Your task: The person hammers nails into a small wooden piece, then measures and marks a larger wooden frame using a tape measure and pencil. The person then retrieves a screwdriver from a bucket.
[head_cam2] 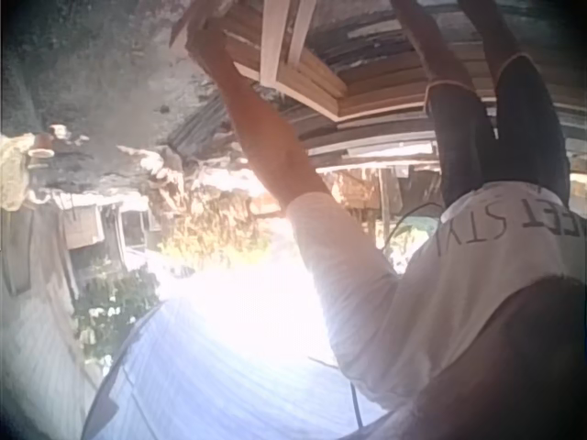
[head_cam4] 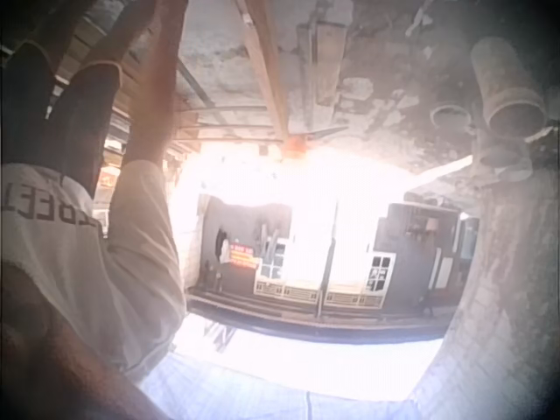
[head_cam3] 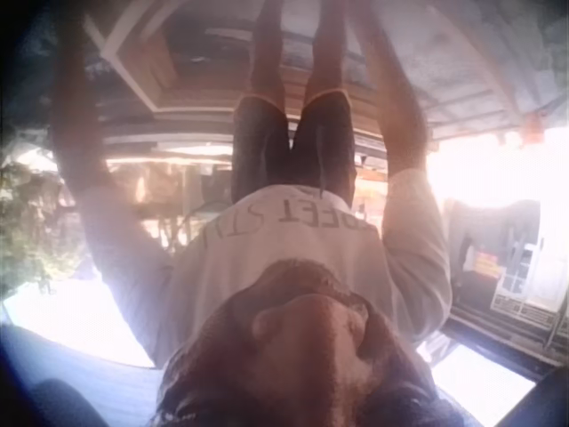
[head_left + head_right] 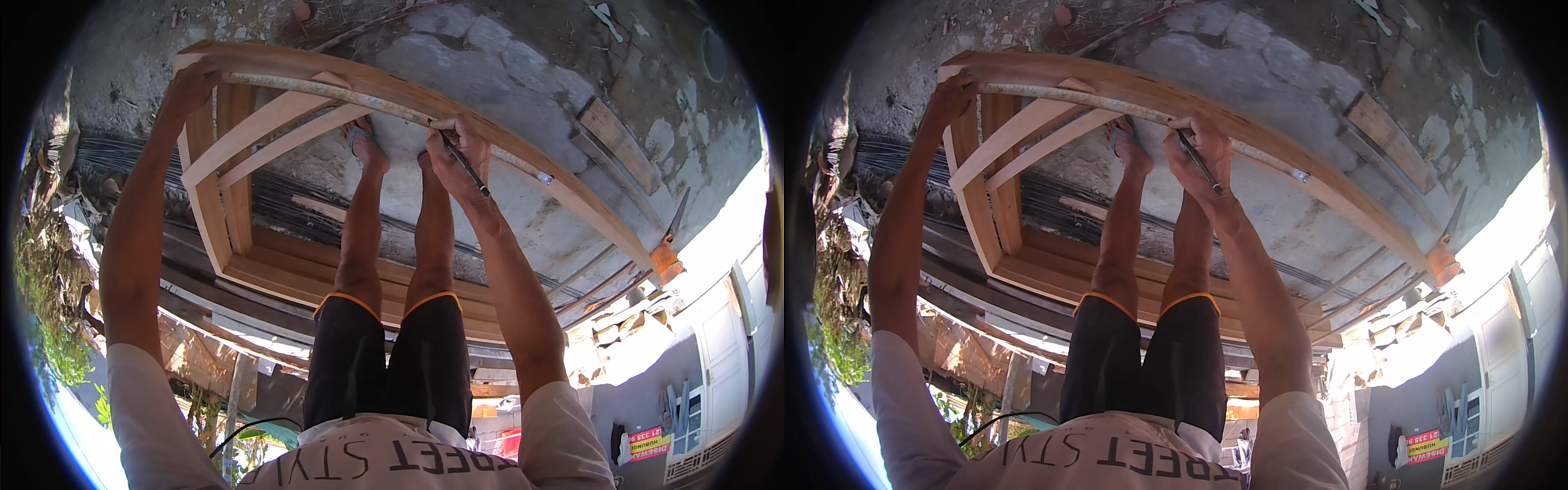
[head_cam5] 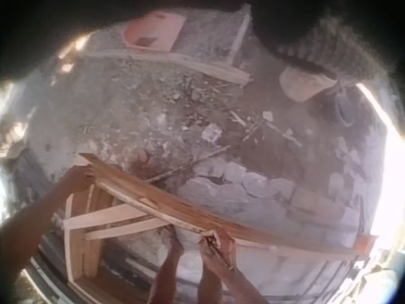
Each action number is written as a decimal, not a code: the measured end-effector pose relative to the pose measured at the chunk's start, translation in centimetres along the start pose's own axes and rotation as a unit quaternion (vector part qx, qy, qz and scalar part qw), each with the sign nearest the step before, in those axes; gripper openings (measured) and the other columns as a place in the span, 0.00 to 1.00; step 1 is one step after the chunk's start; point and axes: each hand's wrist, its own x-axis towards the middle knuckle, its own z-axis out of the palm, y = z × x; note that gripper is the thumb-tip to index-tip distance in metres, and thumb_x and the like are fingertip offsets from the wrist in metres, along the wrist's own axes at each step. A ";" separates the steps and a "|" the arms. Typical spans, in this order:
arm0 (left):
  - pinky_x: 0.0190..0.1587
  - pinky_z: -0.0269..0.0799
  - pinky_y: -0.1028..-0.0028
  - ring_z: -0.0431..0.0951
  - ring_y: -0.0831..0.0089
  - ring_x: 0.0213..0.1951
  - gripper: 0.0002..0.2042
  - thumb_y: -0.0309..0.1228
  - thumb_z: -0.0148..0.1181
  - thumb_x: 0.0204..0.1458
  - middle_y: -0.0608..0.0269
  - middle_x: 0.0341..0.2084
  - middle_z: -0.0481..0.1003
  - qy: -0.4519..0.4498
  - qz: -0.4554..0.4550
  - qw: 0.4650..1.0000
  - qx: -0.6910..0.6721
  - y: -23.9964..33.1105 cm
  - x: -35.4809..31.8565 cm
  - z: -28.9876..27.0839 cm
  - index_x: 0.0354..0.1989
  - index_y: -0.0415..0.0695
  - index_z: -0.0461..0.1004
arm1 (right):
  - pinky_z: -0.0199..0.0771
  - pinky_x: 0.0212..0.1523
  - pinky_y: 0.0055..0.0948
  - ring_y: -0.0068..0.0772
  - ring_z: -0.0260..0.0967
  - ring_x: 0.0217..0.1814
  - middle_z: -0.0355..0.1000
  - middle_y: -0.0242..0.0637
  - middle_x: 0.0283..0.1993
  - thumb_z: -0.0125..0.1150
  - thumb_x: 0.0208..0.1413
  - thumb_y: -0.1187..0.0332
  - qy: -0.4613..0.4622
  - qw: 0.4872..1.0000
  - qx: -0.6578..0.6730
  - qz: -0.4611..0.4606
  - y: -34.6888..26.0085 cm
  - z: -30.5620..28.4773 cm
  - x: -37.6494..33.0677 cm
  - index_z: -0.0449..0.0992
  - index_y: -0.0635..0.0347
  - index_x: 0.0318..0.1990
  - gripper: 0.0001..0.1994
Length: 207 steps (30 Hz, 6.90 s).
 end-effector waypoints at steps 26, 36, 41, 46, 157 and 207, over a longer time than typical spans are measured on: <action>0.50 0.78 0.55 0.82 0.49 0.49 0.12 0.39 0.62 0.60 0.54 0.46 0.81 0.005 0.070 0.997 0.021 -2.9 2.0 1.0 0.47 0.48 0.82 | 0.76 0.30 0.25 0.22 0.76 0.26 0.79 0.38 0.27 0.62 0.55 0.76 0.050 0.991 0.126 -0.002 1.6 1.4 1.3 0.78 0.66 0.35 0.03; 0.51 0.77 0.52 0.83 0.42 0.49 0.27 0.51 0.63 0.59 0.39 0.42 0.82 0.011 0.029 0.998 0.058 -1.8 1.8 0.8 0.53 0.38 0.79 | 0.80 0.39 0.29 0.30 0.83 0.35 0.83 0.43 0.32 0.66 0.55 0.71 0.029 0.997 0.062 0.044 1.4 0.6 1.8 0.81 0.63 0.38 0.06; 0.52 0.76 0.53 0.83 0.44 0.49 0.27 0.52 0.63 0.59 0.40 0.43 0.82 0.019 0.027 0.999 0.032 -0.7 0.6 0.1 0.53 0.38 0.79 | 0.79 0.40 0.28 0.27 0.82 0.35 0.84 0.41 0.32 0.67 0.55 0.69 0.006 0.995 0.074 0.069 1.8 0.6 1.9 0.83 0.63 0.39 0.07; 0.54 0.76 0.54 0.83 0.46 0.50 0.25 0.50 0.64 0.59 0.45 0.45 0.83 0.025 0.021 0.999 0.028 0.4 0.0 -0.3 0.53 0.41 0.80 | 0.78 0.40 0.26 0.24 0.80 0.35 0.83 0.39 0.32 0.66 0.54 0.71 -0.024 0.995 0.049 0.085 1.0 0.2 2.0 0.83 0.64 0.40 0.08; 0.55 0.75 0.53 0.82 0.49 0.50 0.18 0.45 0.69 0.56 0.52 0.45 0.83 0.106 -0.026 0.992 -0.068 3.4 -2.2 0.2 0.49 0.47 0.84 | 0.80 0.47 0.37 0.44 0.82 0.46 0.79 0.50 0.46 0.74 0.57 0.68 -0.092 0.986 -0.077 -0.114 -5.4 10.7 7.2 0.83 0.65 0.49 0.15; 0.55 0.76 0.54 0.82 0.53 0.52 0.15 0.48 0.69 0.55 0.58 0.45 0.84 0.157 -0.062 0.986 0.000 -11.3 3.7 -3.7 0.44 0.56 0.88 | 0.75 0.40 0.34 0.41 0.77 0.37 0.76 0.46 0.41 0.71 0.56 0.77 -0.101 0.982 -0.104 -0.119 -6.8 10.6 7.1 0.83 0.63 0.44 0.09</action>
